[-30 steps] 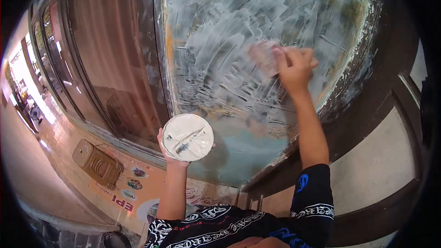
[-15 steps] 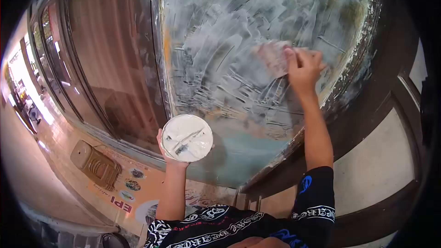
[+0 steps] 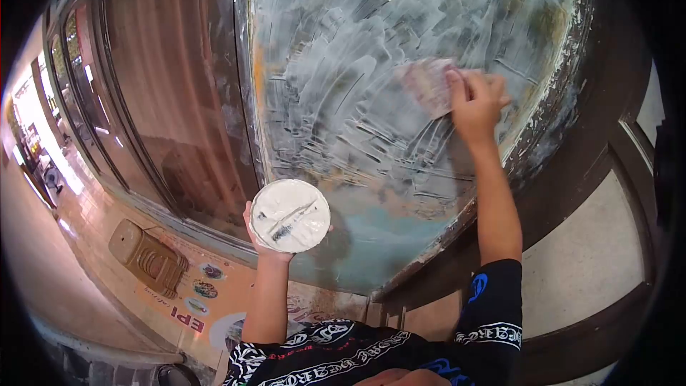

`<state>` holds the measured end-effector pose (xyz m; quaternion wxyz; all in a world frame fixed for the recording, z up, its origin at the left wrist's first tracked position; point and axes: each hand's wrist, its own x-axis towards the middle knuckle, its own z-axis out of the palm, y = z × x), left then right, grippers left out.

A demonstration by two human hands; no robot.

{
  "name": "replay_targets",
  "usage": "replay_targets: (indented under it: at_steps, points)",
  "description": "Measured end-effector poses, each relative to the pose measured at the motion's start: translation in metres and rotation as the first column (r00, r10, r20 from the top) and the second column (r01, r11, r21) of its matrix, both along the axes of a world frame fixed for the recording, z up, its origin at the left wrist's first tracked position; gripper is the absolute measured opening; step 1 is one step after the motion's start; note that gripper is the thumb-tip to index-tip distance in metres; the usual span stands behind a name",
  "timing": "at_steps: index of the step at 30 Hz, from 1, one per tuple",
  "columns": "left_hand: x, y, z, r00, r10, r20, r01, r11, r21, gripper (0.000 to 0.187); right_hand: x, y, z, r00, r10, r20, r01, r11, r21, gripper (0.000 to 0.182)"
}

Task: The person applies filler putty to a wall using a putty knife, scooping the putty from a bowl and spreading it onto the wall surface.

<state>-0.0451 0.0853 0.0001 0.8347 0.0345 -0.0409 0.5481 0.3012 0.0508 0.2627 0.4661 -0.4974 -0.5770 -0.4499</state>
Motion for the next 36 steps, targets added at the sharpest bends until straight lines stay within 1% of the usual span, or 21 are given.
replay_targets:
  at_steps: [1, 2, 4, 6, 7, 8, 10, 11, 13, 15, 17, 18, 20, 21, 25, 28, 30, 32, 34, 35, 36]
  points:
    - [-0.001, -0.002, 0.002, 1.000, 0.007, -0.025, -0.006, 0.999, 0.049, 0.077, 0.015, -0.003, 0.009, 0.984, 0.088, -0.156, -0.084, 0.996, 0.031, 0.017]
    - [-0.002, -0.004, 0.004, 0.999, 0.015, -0.049, -0.010, 0.995, 0.099, 0.077, 0.024, -0.008, 0.007, 0.984, 0.087, -0.156, -0.083, 0.996, 0.030, 0.017]
    - [-0.003, -0.004, 0.005, 0.998, 0.016, -0.065, -0.010, 0.995, 0.097, 0.078, 0.031, -0.022, -0.004, 0.985, 0.064, -0.162, -0.029, 0.978, 0.209, 0.017]
    - [-0.002, -0.002, 0.001, 0.998, -0.003, -0.068, 0.016, 0.983, 0.183, 0.078, 0.006, -0.028, -0.043, 0.983, 0.129, -0.130, -0.124, 0.991, 0.043, 0.014]
    - [0.000, -0.002, 0.001, 0.998, -0.005, -0.068, 0.017, 0.983, 0.181, 0.078, -0.003, -0.023, -0.069, 0.994, 0.111, -0.008, -0.111, 0.992, -0.063, 0.014]
    - [0.003, -0.003, 0.001, 0.998, -0.017, -0.067, 0.027, 0.988, 0.150, 0.078, -0.012, -0.017, -0.096, 0.988, 0.102, 0.113, -0.082, 0.982, -0.168, 0.014]
    - [0.010, -0.005, 0.003, 0.997, -0.044, -0.067, 0.050, 0.995, 0.091, 0.079, -0.031, -0.007, -0.135, 0.974, 0.112, 0.196, -0.050, 0.955, -0.293, 0.014]
    - [0.012, -0.005, 0.004, 0.996, -0.054, -0.066, 0.059, 0.996, 0.064, 0.079, -0.028, -0.005, -0.136, 0.975, 0.109, 0.192, -0.049, 0.955, -0.293, 0.014]
    - [0.011, -0.003, 0.008, 0.996, -0.060, -0.066, 0.063, 0.997, 0.044, 0.079, -0.022, 0.006, -0.123, 0.958, -0.075, 0.277, 0.134, 0.971, -0.198, 0.014]
    - [0.009, -0.003, 0.008, 0.997, -0.051, -0.063, 0.054, 0.998, 0.041, 0.079, -0.004, 0.000, -0.076, 0.982, -0.146, 0.119, 0.148, 0.989, -0.012, 0.013]
    - [0.007, -0.003, 0.007, 0.997, -0.043, -0.058, 0.046, 0.998, 0.038, 0.079, 0.026, -0.006, -0.043, 0.998, 0.027, -0.062, -0.019, 0.992, 0.124, 0.013]
    - [0.005, -0.003, 0.007, 0.998, -0.038, -0.054, 0.040, 0.999, 0.035, 0.079, 0.024, -0.013, -0.039, 0.998, 0.030, -0.060, -0.022, 0.992, 0.123, 0.013]
    - [0.002, -0.004, 0.005, 0.999, -0.024, -0.047, 0.026, 0.999, 0.028, 0.079, 0.015, -0.029, -0.043, 0.992, -0.086, -0.097, 0.105, 0.970, 0.221, 0.014]
    - [0.000, -0.006, 0.003, 0.999, -0.017, -0.042, 0.018, 1.000, 0.022, 0.080, 0.005, -0.025, -0.060, 0.964, 0.173, -0.202, -0.150, 0.981, 0.125, 0.010]
    - [-0.002, -0.010, 0.006, 0.997, -0.028, -0.068, 0.037, 0.991, 0.128, 0.080, -0.045, -0.006, -0.152, 0.962, 0.201, 0.184, -0.144, 0.949, -0.282, 0.009]
    - [-0.001, -0.007, 0.001, 0.998, -0.036, -0.046, 0.039, 0.997, 0.071, 0.080, -0.056, 0.014, -0.178, 0.925, 0.242, 0.294, -0.113, 0.911, -0.396, 0.011]
    - [-0.005, -0.007, 0.003, 0.998, -0.029, -0.051, 0.033, 0.997, 0.076, 0.080, -0.043, 0.031, -0.151, 0.951, 0.053, 0.305, 0.030, 0.965, -0.260, 0.013]
    - [-0.008, -0.008, 0.005, 0.998, -0.022, -0.058, 0.026, 0.997, 0.078, 0.080, -0.029, 0.027, -0.089, 0.959, -0.098, 0.265, 0.101, 0.995, 0.004, 0.013]
    - [-0.010, -0.009, 0.009, 0.998, -0.016, -0.059, 0.021, 0.997, 0.078, 0.080, -0.018, 0.002, -0.042, 0.994, -0.093, 0.049, 0.085, 0.987, 0.138, 0.012]
    - [-0.011, -0.010, 0.011, 0.999, -0.002, -0.053, 0.006, 0.998, 0.070, 0.080, -0.013, -0.004, -0.037, 0.995, -0.091, 0.051, 0.083, 0.987, 0.140, 0.012]
    - [-0.012, -0.010, 0.012, 0.999, 0.011, -0.048, -0.009, 0.998, 0.061, 0.080, -0.009, -0.009, -0.034, 0.999, 0.018, -0.031, -0.012, 0.979, 0.205, 0.011]
